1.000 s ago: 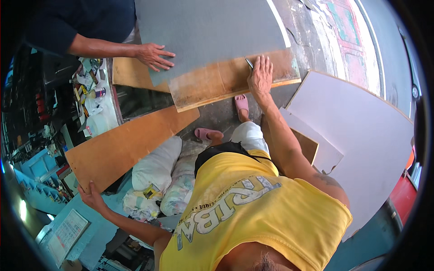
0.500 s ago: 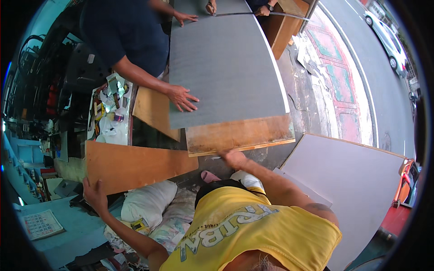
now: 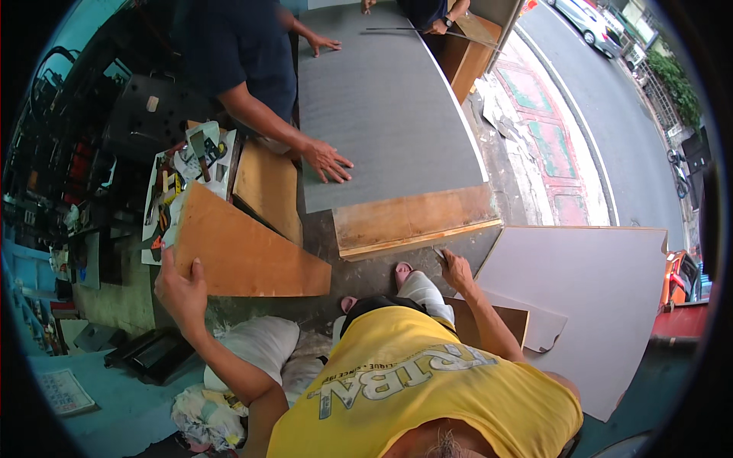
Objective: The person moves wooden boards and aligns a large sheet on a workbench. The person then cuts along a metal ruler placed across the sheet using a utility knife.
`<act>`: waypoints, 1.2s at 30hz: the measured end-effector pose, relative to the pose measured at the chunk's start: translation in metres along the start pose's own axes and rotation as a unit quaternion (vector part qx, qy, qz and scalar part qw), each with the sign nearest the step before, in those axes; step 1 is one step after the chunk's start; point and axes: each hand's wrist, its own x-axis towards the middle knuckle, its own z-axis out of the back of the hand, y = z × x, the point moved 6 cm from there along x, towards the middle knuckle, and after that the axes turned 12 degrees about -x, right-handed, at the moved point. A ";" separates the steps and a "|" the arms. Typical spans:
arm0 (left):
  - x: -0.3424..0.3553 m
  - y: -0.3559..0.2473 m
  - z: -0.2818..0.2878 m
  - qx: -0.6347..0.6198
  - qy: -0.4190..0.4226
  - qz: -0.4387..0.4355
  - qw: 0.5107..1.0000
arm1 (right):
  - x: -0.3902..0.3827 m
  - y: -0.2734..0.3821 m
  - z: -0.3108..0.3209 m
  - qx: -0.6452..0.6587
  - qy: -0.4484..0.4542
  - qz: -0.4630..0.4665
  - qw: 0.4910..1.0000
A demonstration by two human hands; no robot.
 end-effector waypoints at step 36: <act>-0.069 -0.010 0.016 0.083 -0.048 0.057 0.994 | 0.021 -0.059 -0.042 0.032 0.080 0.042 0.995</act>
